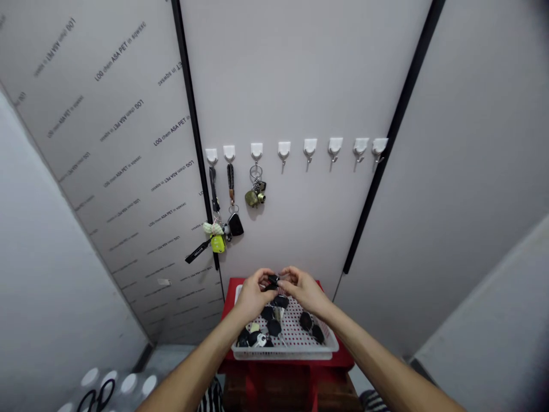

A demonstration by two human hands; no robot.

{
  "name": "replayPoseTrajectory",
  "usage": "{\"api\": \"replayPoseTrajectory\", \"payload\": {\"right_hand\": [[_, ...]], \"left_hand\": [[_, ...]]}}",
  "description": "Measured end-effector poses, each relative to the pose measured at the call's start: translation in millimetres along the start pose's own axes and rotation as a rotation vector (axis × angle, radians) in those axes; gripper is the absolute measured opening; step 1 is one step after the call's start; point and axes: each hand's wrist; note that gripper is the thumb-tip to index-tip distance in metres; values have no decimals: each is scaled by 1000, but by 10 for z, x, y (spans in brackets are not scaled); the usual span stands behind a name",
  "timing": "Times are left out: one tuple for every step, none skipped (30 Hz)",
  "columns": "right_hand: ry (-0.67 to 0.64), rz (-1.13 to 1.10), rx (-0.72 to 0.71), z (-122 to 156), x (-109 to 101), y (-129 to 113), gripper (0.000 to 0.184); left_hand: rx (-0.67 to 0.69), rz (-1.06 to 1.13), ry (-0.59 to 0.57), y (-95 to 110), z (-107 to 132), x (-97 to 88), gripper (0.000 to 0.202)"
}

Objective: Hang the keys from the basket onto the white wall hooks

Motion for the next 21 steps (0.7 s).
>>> {"api": "replayPoseTrajectory", "payload": {"right_hand": [[-1,11,-8,-4,5,12,22],[-5,21,-16,-7,9,20,21],[-14,35,-27,-8,11,22,18],[-21,51,-40,-8,11,18,14],[-29,68,-55,-5,10,7,11],[-36,87,-71,-1,6,-11,9],[-37,113,-90,5,-1,-34,9],[-25,148,-114,10,-12,-63,9],[5,189,-141,14,-27,-94,9],[48,234,-169,16,-47,-126,9],[95,276,-193,16,-72,-157,9],[137,306,-208,12,-101,-185,10],[162,317,-212,5,-130,-208,10],[168,309,-204,-4,-159,-225,11],[159,289,-189,-15,-183,-238,11],[142,266,-173,-27,-200,-246,11],[123,243,-161,-37,-210,-251,11],[103,221,-157,-46,-211,-255,11],[85,203,-162,-52,-204,-258,11],[70,189,-174,-57,-193,-260,11],[62,182,-190,-60,-178,-262,11]], "left_hand": [[4,-8,2,-1,4,-3,29],[10,-17,2,3,8,-6,29],[16,-27,4,11,14,-7,29],[22,-39,8,24,21,-8,28],[28,-51,15,42,27,-8,28],[34,-64,26,62,34,-8,27],[40,-77,40,85,39,-7,27],[47,-87,54,109,42,-8,27],[53,-93,68,134,43,-11,26],[57,-97,85,157,40,-18,24],[61,-97,107,180,33,-29,21],[65,-97,142,200,23,-44,19],[67,-98,186,220,9,-62,17],[69,-104,234,237,-7,-83,16],[71,-110,276,253,-25,-102,17],[75,-116,298,267,-43,-119,18],[79,-117,297,279,-61,-130,21],[83,-112,269,289,-76,-134,24],[84,-98,214,296,-89,-129,27],[79,-78,142,302,-99,-117,28],[67,-55,67,305,-105,-100,28]]}}
Point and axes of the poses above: each hand's wrist, its own z-axis away from the middle knuckle, its own x-axis out of the palm, y = z × x, and after that the axes turned 2 degrees about z, right-handed
